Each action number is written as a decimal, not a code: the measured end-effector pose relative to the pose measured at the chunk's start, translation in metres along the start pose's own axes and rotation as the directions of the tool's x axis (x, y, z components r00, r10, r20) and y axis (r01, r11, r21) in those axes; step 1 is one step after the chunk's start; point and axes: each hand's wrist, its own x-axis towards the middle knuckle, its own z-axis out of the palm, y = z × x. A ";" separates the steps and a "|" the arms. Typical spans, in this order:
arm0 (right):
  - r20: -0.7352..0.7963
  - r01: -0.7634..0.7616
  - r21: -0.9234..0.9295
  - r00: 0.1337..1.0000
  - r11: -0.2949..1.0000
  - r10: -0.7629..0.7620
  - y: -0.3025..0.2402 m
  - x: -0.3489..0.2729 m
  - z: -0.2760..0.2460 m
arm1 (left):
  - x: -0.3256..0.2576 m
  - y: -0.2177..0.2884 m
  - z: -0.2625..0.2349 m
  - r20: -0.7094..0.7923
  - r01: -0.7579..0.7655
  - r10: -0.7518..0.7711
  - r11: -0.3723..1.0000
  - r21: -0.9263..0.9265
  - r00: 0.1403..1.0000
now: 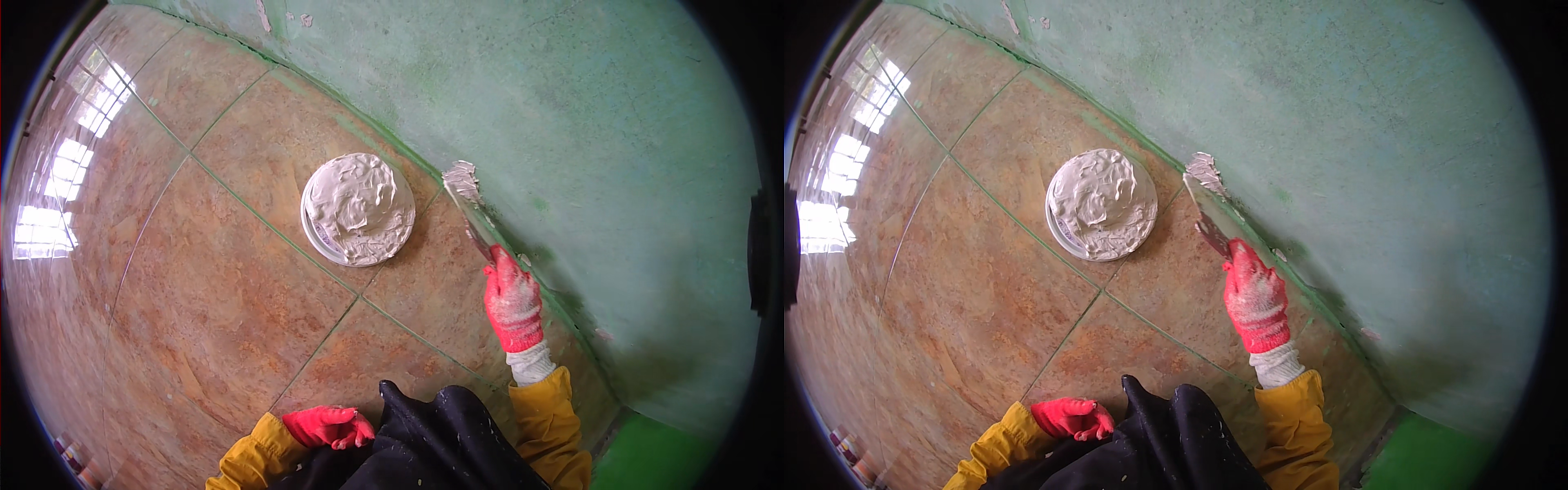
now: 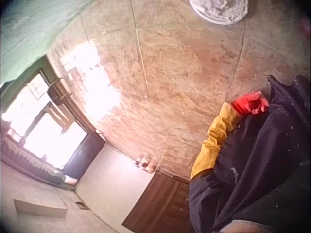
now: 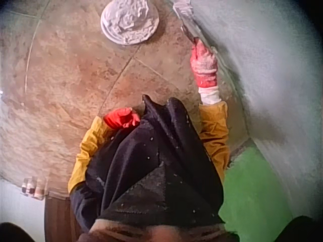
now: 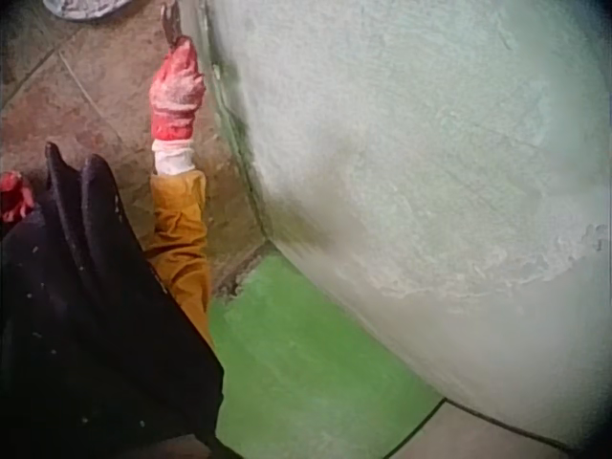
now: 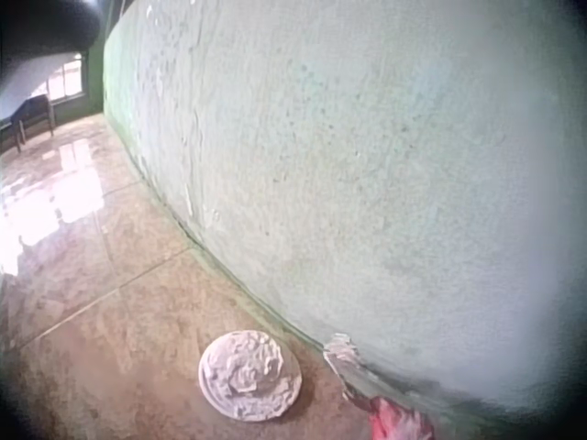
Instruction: The person scoops plaster from a lid using a putty knife and spreads it over damaged areas on the wall.
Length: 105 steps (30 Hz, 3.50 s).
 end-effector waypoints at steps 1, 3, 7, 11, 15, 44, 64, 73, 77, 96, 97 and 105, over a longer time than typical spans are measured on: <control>0.000 0.000 0.001 1.000 1.000 0.000 -0.001 0.001 0.004 | 0.000 0.000 0.001 -0.005 -0.001 0.001 1.000 0.004 1.000; 0.024 0.015 -0.017 1.000 1.000 -0.014 -0.001 0.005 0.011 | 0.001 -0.001 0.002 0.001 0.003 -0.003 1.000 -0.012 1.000; 0.015 0.035 -0.034 0.999 0.999 -0.034 0.005 0.017 0.017 | 0.005 -0.002 0.000 0.006 0.012 -0.012 1.000 -0.003 1.000; -0.026 0.092 -0.078 0.995 0.993 -0.094 0.011 0.026 0.018 | 0.010 -0.002 0.003 0.030 -0.019 0.021 0.999 -0.044 0.999; -0.012 0.002 -0.058 1.000 0.998 -0.003 0.009 0.025 0.010 | 0.013 -0.003 0.000 0.028 -0.004 0.005 0.999 -0.040 1.000; -0.104 -0.207 0.279 0.964 0.938 0.244 0.000 -0.009 -0.001 | -0.007 -0.014 0.010 0.024 -0.038 0.038 0.999 -0.014 0.999; -0.028 -0.120 0.165 0.992 0.979 0.126 0.014 0.023 -0.030 | -0.015 -0.011 0.005 0.028 -0.014 0.016 0.997 -0.072 0.999; 0.006 -0.220 0.097 0.975 0.971 0.220 0.013 0.040 -0.034 | -0.018 -0.006 -0.005 0.010 0.004 -0.003 1.000 -0.010 1.000; -0.035 -0.207 -0.015 0.978 0.978 0.206 0.009 0.021 -0.042 | -0.022 -0.004 -0.002 -0.016 0.003 -0.004 1.000 -0.008 1.000; -0.044 -0.132 0.078 0.990 0.988 0.136 -0.001 0.009 -0.057 | -0.011 -0.007 0.015 0.044 0.004 -0.001 0.998 -0.063 0.999; -0.016 -0.171 0.117 0.985 0.978 0.174 -0.001 0.007 -0.063 | -0.009 -0.005 0.018 0.051 0.015 -0.012 0.998 -0.062 0.999; 0.064 0.098 -0.073 0.994 0.993 -0.093 0.011 0.016 -0.048 | 0.004 -0.013 0.038 0.015 0.030 -0.030 0.999 -0.028 0.999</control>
